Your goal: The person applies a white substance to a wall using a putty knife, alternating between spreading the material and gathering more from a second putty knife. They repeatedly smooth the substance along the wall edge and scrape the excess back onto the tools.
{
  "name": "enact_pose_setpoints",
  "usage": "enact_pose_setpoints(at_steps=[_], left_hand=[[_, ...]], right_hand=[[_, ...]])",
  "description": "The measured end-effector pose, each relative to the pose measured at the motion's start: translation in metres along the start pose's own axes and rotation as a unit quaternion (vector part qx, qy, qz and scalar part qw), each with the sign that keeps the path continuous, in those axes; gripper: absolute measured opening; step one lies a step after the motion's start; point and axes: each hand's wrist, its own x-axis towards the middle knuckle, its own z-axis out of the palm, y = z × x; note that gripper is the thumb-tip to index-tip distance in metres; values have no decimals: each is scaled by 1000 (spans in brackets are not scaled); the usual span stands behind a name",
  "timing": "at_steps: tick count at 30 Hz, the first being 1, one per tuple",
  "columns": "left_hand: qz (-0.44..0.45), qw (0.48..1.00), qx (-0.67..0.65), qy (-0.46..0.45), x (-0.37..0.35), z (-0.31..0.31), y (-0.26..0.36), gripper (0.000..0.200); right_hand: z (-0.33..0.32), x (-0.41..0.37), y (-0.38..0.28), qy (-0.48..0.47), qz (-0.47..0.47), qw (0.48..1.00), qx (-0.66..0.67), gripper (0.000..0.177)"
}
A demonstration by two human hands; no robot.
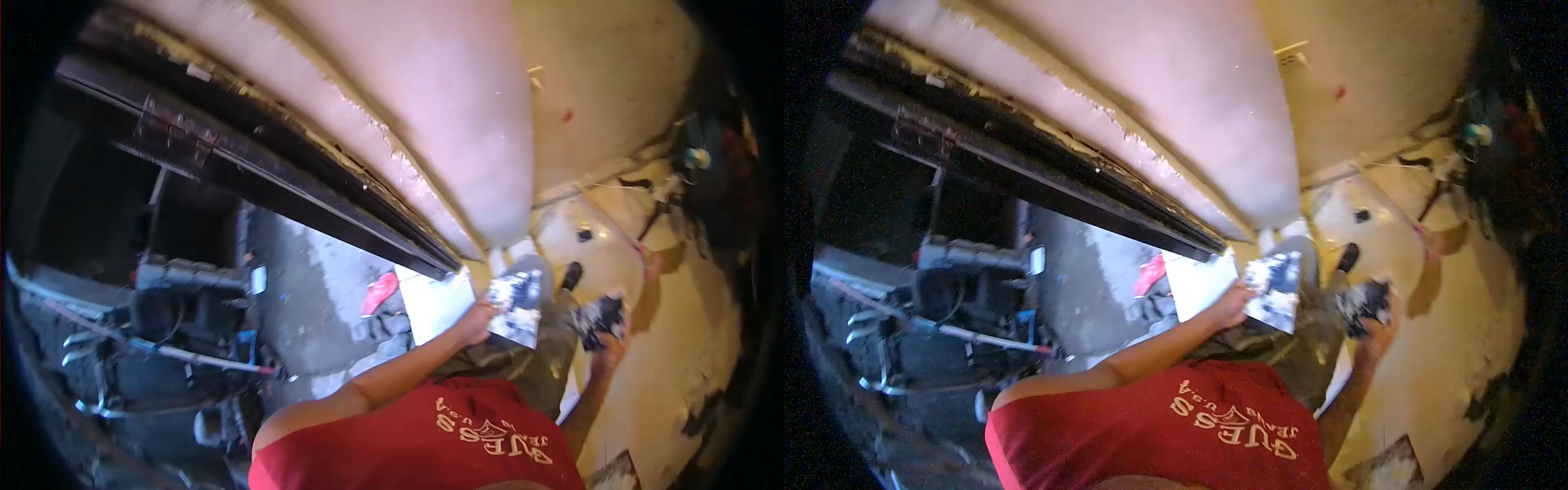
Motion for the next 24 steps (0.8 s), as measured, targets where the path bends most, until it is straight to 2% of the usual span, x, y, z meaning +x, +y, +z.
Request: enact_pose_setpoints(at_steps=[1,2,3,4,5,6,7,9,11,12,14,16,19,20,22,23,24], left_hand=[[-27,997,-50,-43,10,13,-6,41],[-27,998,-27,-56,21,35,-7,45],[-25,997,-4,-68,32,57,-10,50],[-2,998,25,-54,40,83,-11,53],[9,985,124,-116,59,92,-16,53],[-44,987,10,-153,72,110,-18,52],[-83,981,-72,-157,70,141,-4,51],[-38,980,-100,-167,102,165,-31,51],[-30,979,-106,-171,108,196,-27,45],[-11,979,-101,-177,108,207,-22,44],[-27,984,-38,-174,104,222,1,46],[33,975,23,-219,99,227,16,50],[49,991,-72,-98,55,207,40,52],[42,996,-50,-63,30,187,53,52],[82,980,-132,-125,-18,123,38,42],[188,965,-132,-125,-40,101,33,36],[175,975,-108,-78,-58,61,21,45]], right_hand=[[-28,2,6,73,30,996,31,64],[-77,13,14,49,146,986,64,60],[-117,29,27,27,223,952,207,56],[-119,43,18,-12,188,962,196,49],[-123,55,17,25,171,965,197,50],[-131,68,15,72,152,968,188,51],[-135,88,11,28,166,964,207,48],[-139,122,4,-48,198,945,256,43],[-148,152,-2,-62,257,958,110,38],[-147,157,-3,-57,256,961,86,37],[-146,163,-11,-58,233,969,52,36],[-148,171,-19,-78,200,977,0,35],[-144,190,-20,-199,155,962,-100,34],[-120,173,-22,-174,142,972,-70,35],[-42,123,-20,-144,145,978,30,38],[-10,100,-16,-147,147,975,80,41],[22,74,-17,-152,164,967,120,43]])
